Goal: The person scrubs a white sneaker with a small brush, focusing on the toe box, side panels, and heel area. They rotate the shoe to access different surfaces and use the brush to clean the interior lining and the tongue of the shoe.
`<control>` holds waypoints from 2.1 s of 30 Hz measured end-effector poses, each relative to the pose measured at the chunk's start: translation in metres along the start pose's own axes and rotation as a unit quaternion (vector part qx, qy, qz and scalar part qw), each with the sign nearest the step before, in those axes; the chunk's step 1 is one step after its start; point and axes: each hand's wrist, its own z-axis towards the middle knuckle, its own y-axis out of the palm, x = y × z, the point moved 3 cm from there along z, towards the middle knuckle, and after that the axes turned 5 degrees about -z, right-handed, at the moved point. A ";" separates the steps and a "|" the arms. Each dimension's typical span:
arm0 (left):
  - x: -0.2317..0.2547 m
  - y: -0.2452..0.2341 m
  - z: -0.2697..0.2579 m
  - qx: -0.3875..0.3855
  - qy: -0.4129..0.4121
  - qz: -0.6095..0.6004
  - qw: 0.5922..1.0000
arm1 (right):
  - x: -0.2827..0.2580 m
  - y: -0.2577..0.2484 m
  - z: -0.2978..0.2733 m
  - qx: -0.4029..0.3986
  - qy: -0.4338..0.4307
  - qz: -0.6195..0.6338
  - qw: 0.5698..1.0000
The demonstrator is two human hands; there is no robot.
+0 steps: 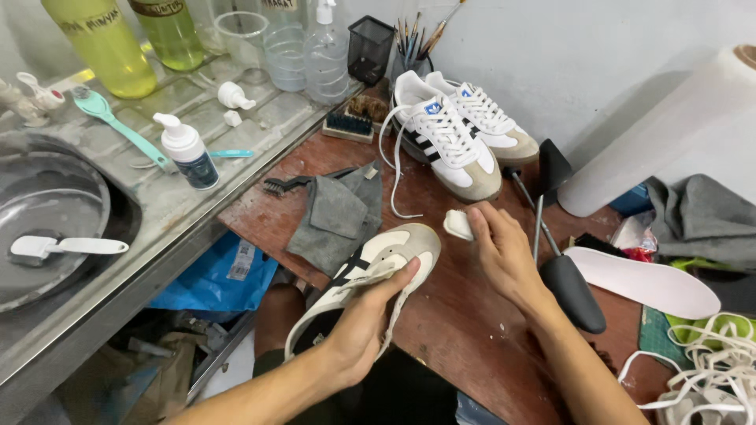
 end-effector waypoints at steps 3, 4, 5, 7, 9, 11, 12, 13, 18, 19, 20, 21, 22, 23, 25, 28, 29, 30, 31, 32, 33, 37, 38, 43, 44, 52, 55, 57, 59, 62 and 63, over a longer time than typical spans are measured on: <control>-0.008 -0.004 0.006 0.017 0.023 -0.037 0.999 | -0.016 0.004 -0.007 -0.021 -0.074 -0.080 0.994; -0.010 -0.006 0.010 0.012 0.034 -0.064 0.997 | -0.026 0.009 -0.009 -0.047 -0.105 -0.085 0.990; -0.008 -0.005 0.008 0.012 0.029 -0.066 0.997 | -0.027 0.015 -0.011 -0.051 -0.101 -0.088 0.990; -0.007 -0.008 0.005 0.038 0.047 -0.042 0.997 | -0.029 0.030 -0.020 -0.050 -0.158 -0.132 0.977; -0.014 -0.016 0.017 0.036 0.060 -0.036 0.997 | -0.019 0.025 -0.006 0.001 -0.175 -0.123 0.977; -0.022 -0.025 0.022 0.034 0.088 -0.029 0.995 | -0.024 0.016 -0.004 0.057 -0.205 -0.107 0.971; -0.027 -0.028 0.022 0.048 0.073 -0.038 0.995 | -0.031 0.009 -0.007 0.041 -0.184 -0.070 0.980; -0.025 -0.029 0.026 0.054 0.065 -0.039 0.996 | -0.040 0.000 -0.003 0.035 -0.167 -0.033 0.985; -0.019 -0.030 0.023 0.061 0.053 -0.046 0.996 | -0.047 0.014 -0.013 -0.045 -0.196 -0.016 0.979; -0.020 -0.030 0.024 0.056 0.048 -0.052 0.996 | -0.036 0.015 -0.009 -0.034 -0.160 -0.033 0.986; -0.024 -0.034 0.032 0.052 0.051 -0.050 0.996 | -0.035 0.013 -0.003 -0.029 -0.162 -0.034 0.986; -0.030 -0.042 0.037 0.048 0.069 -0.029 0.996 | -0.032 0.012 -0.003 0.005 -0.152 -0.034 0.988; -0.038 -0.049 0.042 0.042 0.087 -0.008 0.995 | -0.027 0.011 -0.003 0.039 -0.140 -0.035 0.989; -0.035 -0.048 0.041 0.044 0.084 -0.006 0.995 | -0.039 0.011 -0.010 0.039 -0.136 -0.033 0.989; -0.037 -0.046 0.038 0.052 0.056 -0.063 0.995 | -0.063 0.012 -0.028 -0.017 -0.213 0.024 0.977; -0.029 -0.043 0.041 0.030 0.064 -0.026 0.997 | -0.031 0.023 -0.011 0.001 -0.198 -0.051 0.979; -0.033 -0.048 0.043 0.029 0.067 -0.026 0.997 | -0.028 0.020 -0.010 0.002 -0.200 -0.051 0.978; -0.037 -0.053 0.045 0.039 0.073 -0.005 0.997 | -0.025 0.015 -0.008 0.038 -0.181 -0.066 0.981; -0.039 -0.057 0.049 0.049 0.081 0.017 0.995 | -0.023 0.010 -0.004 0.076 -0.162 -0.081 0.981; -0.039 -0.055 0.049 0.047 0.084 0.018 0.995 | -0.035 0.012 -0.010 0.079 -0.165 -0.081 0.980; -0.042 -0.055 0.048 0.051 0.075 0.002 0.996 | -0.047 0.016 -0.020 0.034 -0.204 -0.066 0.976; -0.033 -0.045 0.039 0.047 0.050 -0.005 0.998 | -0.035 0.019 -0.009 0.010 -0.155 -0.128 0.979; -0.036 -0.051 0.039 0.048 0.051 -0.004 0.998 | -0.032 0.018 -0.011 0.010 -0.155 -0.126 0.980; -0.035 -0.051 0.045 0.049 0.065 -0.014 0.997 | -0.056 0.024 -0.035 -0.039 -0.164 -0.072 0.983; -0.036 -0.047 0.042 0.053 0.058 -0.014 0.997 | -0.045 0.023 -0.027 -0.044 -0.158 -0.070 0.984; -0.034 -0.044 0.045 0.012 0.064 -0.004 0.998 | -0.054 0.023 -0.032 -0.062 -0.162 -0.082 0.981; -0.026 -0.040 0.046 0.016 0.058 0.014 0.998 | -0.027 0.015 0.001 0.027 -0.082 -0.184 0.979; -0.029 -0.042 0.041 0.017 0.059 0.009 0.998 | -0.031 0.017 -0.012 0.036 -0.137 -0.139 0.980; -0.029 -0.043 0.044 0.019 0.059 0.006 0.998 | -0.037 0.019 -0.018 0.046 -0.189 -0.092 0.976; -0.032 -0.047 0.045 0.022 0.053 -0.011 0.998 | -0.035 0.027 -0.016 -0.034 -0.122 -0.142 0.982; -0.031 -0.046 0.044 0.025 0.052 0.014 0.998 | -0.029 0.019 -0.008 0.005 -0.088 -0.164 0.983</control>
